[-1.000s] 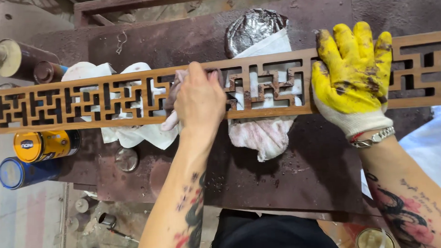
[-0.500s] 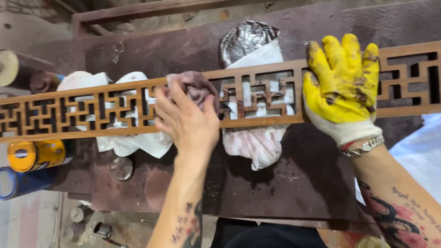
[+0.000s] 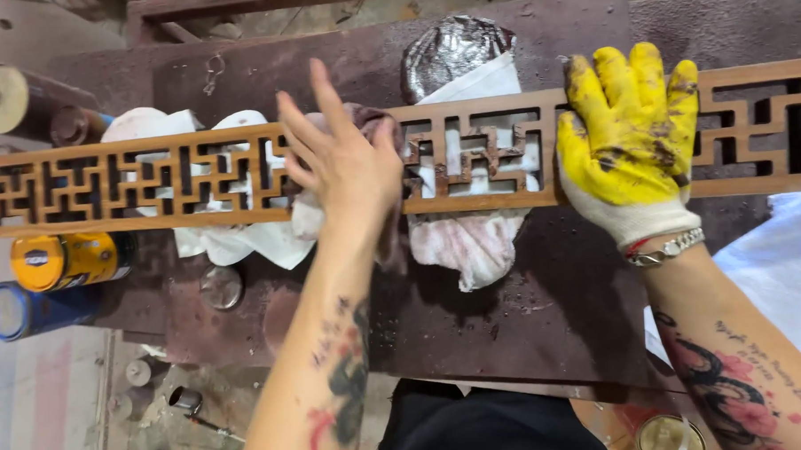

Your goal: Applying stain or protective oil to a decorative wooden lattice piece using a cloth rag.

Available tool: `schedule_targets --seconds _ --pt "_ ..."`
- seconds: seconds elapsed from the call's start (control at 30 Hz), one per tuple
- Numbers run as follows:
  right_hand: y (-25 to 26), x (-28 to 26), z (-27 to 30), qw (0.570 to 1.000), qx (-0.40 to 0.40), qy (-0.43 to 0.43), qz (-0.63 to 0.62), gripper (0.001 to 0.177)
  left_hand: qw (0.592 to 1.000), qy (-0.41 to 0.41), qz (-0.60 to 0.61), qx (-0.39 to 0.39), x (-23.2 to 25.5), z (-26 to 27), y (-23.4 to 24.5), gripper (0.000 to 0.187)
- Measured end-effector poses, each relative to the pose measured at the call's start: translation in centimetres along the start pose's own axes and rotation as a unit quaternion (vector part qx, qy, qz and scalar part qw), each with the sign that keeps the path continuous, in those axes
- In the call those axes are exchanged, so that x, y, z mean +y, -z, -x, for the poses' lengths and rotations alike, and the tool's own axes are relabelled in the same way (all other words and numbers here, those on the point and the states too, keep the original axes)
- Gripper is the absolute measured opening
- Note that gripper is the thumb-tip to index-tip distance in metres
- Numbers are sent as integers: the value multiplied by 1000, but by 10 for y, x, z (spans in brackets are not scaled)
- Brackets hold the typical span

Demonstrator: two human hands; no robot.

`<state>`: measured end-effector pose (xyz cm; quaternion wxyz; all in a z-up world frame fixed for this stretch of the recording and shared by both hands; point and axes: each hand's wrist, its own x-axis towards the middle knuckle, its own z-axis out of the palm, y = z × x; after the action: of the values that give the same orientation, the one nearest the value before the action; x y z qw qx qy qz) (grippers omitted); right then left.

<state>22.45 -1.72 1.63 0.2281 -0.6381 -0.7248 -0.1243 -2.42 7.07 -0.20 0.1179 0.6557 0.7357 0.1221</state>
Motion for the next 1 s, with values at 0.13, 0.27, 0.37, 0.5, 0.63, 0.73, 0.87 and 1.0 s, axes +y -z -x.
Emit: schedule_targets --seconds 0.13,0.27,0.37,0.5,0.63,0.73,0.87,1.0 --pt "3 0 -3 999 -9 0 48 53 999 -36 29 21 -8 40 0 92" --pt "0 -2 0 1000 -11 -12 6 52 1000 14 11 -6 -1 -2 0 108" --pt "2 -1 -4 1000 -4 -1 -3 50 1000 -1 -17 12 1 1 2 104" --pt "0 0 -6 1000 0 -8 15 51 999 21 33 -34 -2 17 11 104" --pt "-4 3 -1 1000 -3 5 19 52 994 75 39 -68 16 -3 29 109" --pt "1 -3 -3 1000 -3 -6 12 50 999 20 9 -45 2 12 16 102" --pt "-2 -1 -4 1000 -12 -17 11 52 999 -8 43 -24 -4 24 14 99" --pt "1 -3 -4 1000 -17 -3 25 51 998 49 21 -34 6 2 16 109"
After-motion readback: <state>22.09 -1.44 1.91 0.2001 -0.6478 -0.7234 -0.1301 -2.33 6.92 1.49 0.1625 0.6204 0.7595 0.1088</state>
